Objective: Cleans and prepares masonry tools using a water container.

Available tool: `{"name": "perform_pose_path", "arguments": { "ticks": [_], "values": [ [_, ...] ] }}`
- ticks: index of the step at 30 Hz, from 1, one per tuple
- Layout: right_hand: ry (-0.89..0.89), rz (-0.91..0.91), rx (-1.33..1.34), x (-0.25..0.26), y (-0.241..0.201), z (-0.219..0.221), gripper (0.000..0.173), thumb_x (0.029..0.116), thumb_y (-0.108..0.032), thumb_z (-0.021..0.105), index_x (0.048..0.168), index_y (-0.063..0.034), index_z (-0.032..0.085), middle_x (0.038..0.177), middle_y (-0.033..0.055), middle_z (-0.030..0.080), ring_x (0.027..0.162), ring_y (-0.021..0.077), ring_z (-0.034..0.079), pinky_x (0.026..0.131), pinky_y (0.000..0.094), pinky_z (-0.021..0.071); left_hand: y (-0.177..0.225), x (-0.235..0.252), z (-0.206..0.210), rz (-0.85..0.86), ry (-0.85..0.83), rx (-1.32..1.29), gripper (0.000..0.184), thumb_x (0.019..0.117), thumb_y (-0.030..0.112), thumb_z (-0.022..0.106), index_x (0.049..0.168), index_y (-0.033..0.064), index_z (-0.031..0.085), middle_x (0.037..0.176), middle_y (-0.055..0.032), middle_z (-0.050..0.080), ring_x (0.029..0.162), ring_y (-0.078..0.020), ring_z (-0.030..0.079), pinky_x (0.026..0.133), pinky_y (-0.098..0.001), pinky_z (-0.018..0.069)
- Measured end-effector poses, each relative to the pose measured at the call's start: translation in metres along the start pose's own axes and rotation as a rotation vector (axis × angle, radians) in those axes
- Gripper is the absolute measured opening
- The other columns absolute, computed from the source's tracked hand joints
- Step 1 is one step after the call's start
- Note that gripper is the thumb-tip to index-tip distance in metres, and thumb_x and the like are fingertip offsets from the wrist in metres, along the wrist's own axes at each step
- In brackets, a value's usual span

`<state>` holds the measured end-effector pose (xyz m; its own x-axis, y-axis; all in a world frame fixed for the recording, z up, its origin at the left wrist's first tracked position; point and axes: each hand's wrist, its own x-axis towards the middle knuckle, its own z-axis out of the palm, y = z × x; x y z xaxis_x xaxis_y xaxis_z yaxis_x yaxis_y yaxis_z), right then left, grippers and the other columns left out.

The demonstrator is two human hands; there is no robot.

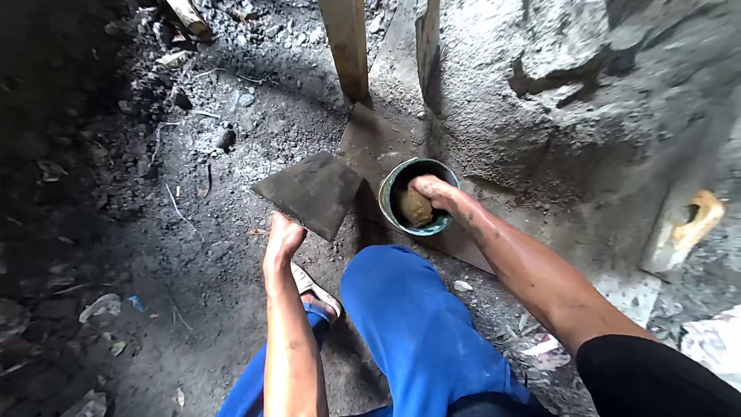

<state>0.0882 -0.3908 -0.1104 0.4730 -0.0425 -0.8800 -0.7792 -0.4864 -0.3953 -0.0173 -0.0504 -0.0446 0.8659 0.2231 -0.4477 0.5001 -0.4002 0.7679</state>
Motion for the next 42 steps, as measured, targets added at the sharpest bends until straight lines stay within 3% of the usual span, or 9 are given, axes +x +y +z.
{"name": "perform_pose_path", "arguments": {
  "ticks": [6,9,12,17,22,26,32,38,42],
  "values": [
    [-0.35,0.032,0.366,-0.013,-0.004,-0.006,0.04,0.1021,-0.05,0.044,0.114,-0.0158,0.061,0.093,0.0055,0.066,0.08,0.0184,0.065,0.07,0.041,0.0568,-0.001,0.008,0.008,0.033,-0.018,-0.038,0.048,0.088,0.025,0.075,0.132,0.0135,0.059,0.114,-0.0042,0.071,0.102,-0.0132,0.068,0.089,-0.0427,0.0568],
    [-0.391,-0.019,0.365,-0.013,0.007,0.012,0.032,0.0998,-0.042,0.058,0.118,-0.0153,0.062,0.092,0.0048,0.066,0.078,0.017,0.066,0.069,0.0384,0.0578,-0.003,0.006,0.007,0.052,-0.019,-0.05,0.05,0.0875,0.023,0.075,0.133,0.014,0.058,0.115,-0.0041,0.07,0.102,-0.0129,0.068,0.089,-0.0422,0.0566],
    [-0.243,-0.075,0.226,-0.015,0.013,0.019,0.048,0.0911,-0.033,0.069,0.131,-0.0094,0.055,0.099,0.0118,0.067,0.083,0.0223,0.066,0.072,0.044,0.0576,-0.003,0.004,0.007,0.072,-0.021,-0.054,0.056,0.0869,0.025,0.074,0.138,0.016,0.055,0.122,-0.0025,0.069,0.109,-0.0123,0.067,0.094,-0.0424,0.0554],
    [0.047,-0.152,-0.08,-0.005,0.015,0.029,0.029,0.0936,-0.023,0.065,0.106,0.0026,0.063,0.096,0.0211,0.066,0.087,0.0318,0.066,0.075,0.0547,0.0541,-0.001,0.004,0.007,0.049,-0.003,-0.06,0.056,0.0864,0.025,0.075,0.138,0.0153,0.055,0.12,-0.0048,0.07,0.107,-0.0149,0.068,0.091,-0.0447,0.056],
    [0.039,-0.193,-0.454,-0.001,0.004,0.016,0.03,0.093,-0.027,0.068,0.099,0.0026,0.066,0.095,0.0232,0.068,0.088,0.0379,0.068,0.077,0.0628,0.0538,-0.003,-0.001,0.011,0.054,0.009,-0.115,0.058,0.0864,0.025,0.074,0.14,0.015,0.053,0.122,-0.0041,0.069,0.108,-0.0131,0.067,0.092,-0.0421,0.0561],
    [0.023,-0.236,-0.437,0.005,0.009,0.003,0.033,0.0967,-0.033,0.062,0.092,-0.0007,0.068,0.088,0.0198,0.069,0.081,0.034,0.068,0.074,0.0602,0.0547,-0.006,-0.003,0.018,0.027,0.031,-0.158,0.057,0.0889,0.022,0.073,0.141,0.0128,0.051,0.124,-0.0042,0.067,0.11,-0.011,0.065,0.095,-0.0403,0.0555],
    [-0.26,-0.154,-0.037,-0.01,0.007,-0.021,0.053,0.0973,-0.046,0.065,0.139,-0.013,0.056,0.11,0.0165,0.07,0.092,0.0289,0.07,0.081,0.0517,0.0587,-0.011,-0.002,0.025,0.023,0.037,-0.25,0.056,0.089,0.022,0.073,0.14,0.013,0.052,0.121,-0.0038,0.068,0.107,-0.0111,0.066,0.092,-0.0402,0.0568],
    [-0.364,-0.457,-0.107,-0.099,-0.044,-0.041,0.048,0.0961,-0.033,0.066,0.14,-0.0162,0.057,0.109,0.016,0.071,0.083,0.03,0.073,0.073,0.0481,0.064,-0.012,-0.007,0.035,0.074,0.095,-0.236,0.053,0.0883,0.021,0.073,0.137,0.0103,0.054,0.121,-0.0043,0.068,0.109,-0.0104,0.065,0.096,-0.0382,0.0547],
    [-0.295,-0.872,-0.465,-0.158,-0.115,-0.007,0.042,0.0927,-0.045,0.068,0.125,-0.0193,0.068,0.103,0.0008,0.073,0.088,0.012,0.07,0.081,0.0406,0.0604,-0.007,-0.005,0.046,0.082,0.128,-0.316,0.057,0.0848,0.019,0.076,0.136,0.0089,0.054,0.12,-0.005,0.068,0.109,-0.0104,0.065,0.096,-0.0371,0.0542]
  ]
}}
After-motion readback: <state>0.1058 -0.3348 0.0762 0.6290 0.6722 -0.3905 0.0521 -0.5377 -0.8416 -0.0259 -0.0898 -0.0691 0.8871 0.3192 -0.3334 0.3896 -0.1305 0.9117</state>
